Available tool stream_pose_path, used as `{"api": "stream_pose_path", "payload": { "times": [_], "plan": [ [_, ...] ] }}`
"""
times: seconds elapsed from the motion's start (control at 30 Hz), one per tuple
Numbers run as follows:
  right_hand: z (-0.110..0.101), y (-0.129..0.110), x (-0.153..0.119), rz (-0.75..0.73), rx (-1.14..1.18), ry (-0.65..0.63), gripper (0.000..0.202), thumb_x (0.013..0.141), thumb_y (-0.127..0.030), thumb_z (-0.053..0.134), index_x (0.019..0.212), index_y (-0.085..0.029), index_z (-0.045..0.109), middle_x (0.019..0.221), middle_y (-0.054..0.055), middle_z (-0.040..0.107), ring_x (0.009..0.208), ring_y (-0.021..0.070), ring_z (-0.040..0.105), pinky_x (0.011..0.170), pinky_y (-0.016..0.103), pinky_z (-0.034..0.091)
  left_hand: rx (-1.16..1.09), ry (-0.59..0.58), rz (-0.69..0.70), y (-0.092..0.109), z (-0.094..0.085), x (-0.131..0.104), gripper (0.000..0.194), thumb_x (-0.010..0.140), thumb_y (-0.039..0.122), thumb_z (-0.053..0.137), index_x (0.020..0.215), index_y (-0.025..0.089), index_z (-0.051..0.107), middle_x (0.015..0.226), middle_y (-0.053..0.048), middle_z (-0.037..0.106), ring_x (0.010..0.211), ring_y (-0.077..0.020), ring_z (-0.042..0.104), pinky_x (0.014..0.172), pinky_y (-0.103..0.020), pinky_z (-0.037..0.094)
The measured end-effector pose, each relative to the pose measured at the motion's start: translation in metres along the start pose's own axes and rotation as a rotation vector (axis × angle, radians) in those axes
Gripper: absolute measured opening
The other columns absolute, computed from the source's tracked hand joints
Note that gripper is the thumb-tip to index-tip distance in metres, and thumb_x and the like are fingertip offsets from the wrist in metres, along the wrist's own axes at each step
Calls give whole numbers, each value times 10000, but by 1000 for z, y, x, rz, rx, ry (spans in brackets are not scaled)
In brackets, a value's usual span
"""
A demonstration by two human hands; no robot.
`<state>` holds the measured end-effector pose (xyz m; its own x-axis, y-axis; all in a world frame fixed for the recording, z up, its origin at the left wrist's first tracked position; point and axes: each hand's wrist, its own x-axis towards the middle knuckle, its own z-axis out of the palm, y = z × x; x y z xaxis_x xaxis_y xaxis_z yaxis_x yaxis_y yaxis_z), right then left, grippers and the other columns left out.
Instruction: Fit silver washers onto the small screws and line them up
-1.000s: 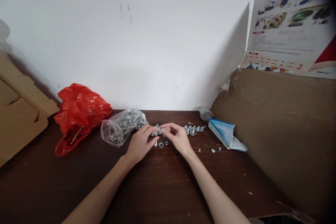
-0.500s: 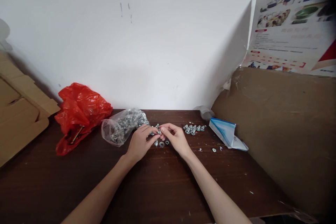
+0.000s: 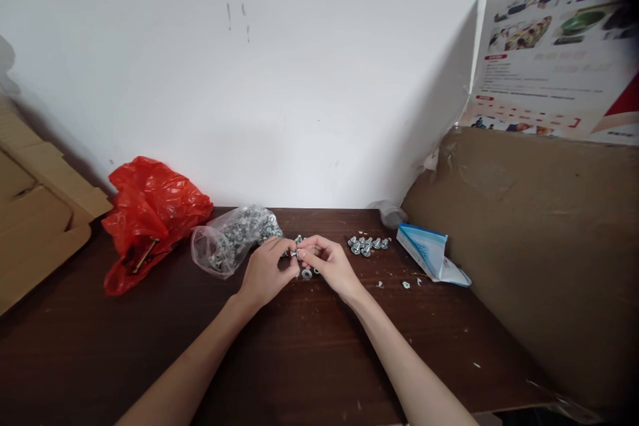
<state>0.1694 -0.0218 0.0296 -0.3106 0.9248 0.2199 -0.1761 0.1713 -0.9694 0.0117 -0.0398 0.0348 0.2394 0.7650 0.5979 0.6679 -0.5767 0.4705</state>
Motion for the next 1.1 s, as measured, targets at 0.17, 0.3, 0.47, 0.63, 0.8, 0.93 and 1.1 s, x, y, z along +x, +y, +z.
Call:
{"api": "stream_pose_path", "payload": {
  "times": [0.17, 0.3, 0.47, 0.63, 0.8, 0.93, 1.1],
  "plan": [
    [1, 3, 0, -47, -4, 6, 201, 724, -334, 713, 848, -187, 654, 667, -11, 595, 614, 114, 536, 612, 252, 447, -2, -10, -15, 0, -1, 1, 123, 774, 117, 513, 818, 187, 606, 744, 1, 591, 703, -135, 536, 633, -238, 419],
    [2, 1, -1, -85, -17, -11, 200, 710, -326, 722, 830, -195, 631, 731, -3, 599, 671, 126, 547, 636, 254, 448, 12, -14, -8, 0, -2, 2, 113, 784, 123, 507, 802, 180, 603, 716, 1, 573, 689, -136, 525, 631, -242, 411],
    [1, 0, -2, -71, -130, 42, 245, 776, -414, 646, 831, -177, 617, 693, 0, 584, 654, 134, 535, 645, 263, 448, 36, 0, 32, 2, -2, 1, 111, 799, 132, 491, 794, 181, 591, 722, -7, 579, 706, -144, 524, 643, -249, 410],
    [-2, 0, -3, -49, -284, -4, 316, 826, -458, 570, 710, -166, 600, 634, -4, 551, 600, 126, 493, 588, 250, 415, 48, 2, 19, 2, -1, 0, 99, 808, 155, 480, 807, 186, 574, 741, -8, 587, 707, -144, 521, 641, -251, 402],
    [0, -6, -4, -102, -216, -30, 270, 783, -425, 640, 906, -188, 604, 752, 1, 584, 711, 142, 533, 678, 259, 438, 79, -45, -22, 2, -3, 0, 88, 815, 179, 446, 774, 181, 524, 734, -8, 554, 686, -147, 505, 626, -260, 384],
    [0, -6, -6, -73, -314, -27, 328, 852, -482, 527, 747, -178, 590, 701, 2, 574, 665, 137, 510, 648, 259, 423, 57, -115, -12, 2, -3, -1, 127, 832, 178, 412, 734, 183, 492, 714, -2, 518, 682, -145, 487, 635, -261, 374],
    [-1, -10, -6, -98, -265, -65, 261, 820, -450, 591, 818, -190, 597, 747, -1, 578, 690, 137, 511, 666, 260, 425, 16, -126, -44, 3, -4, 0, 148, 845, 183, 405, 709, 183, 464, 694, 12, 489, 639, -129, 453, 596, -246, 343]
  ]
}}
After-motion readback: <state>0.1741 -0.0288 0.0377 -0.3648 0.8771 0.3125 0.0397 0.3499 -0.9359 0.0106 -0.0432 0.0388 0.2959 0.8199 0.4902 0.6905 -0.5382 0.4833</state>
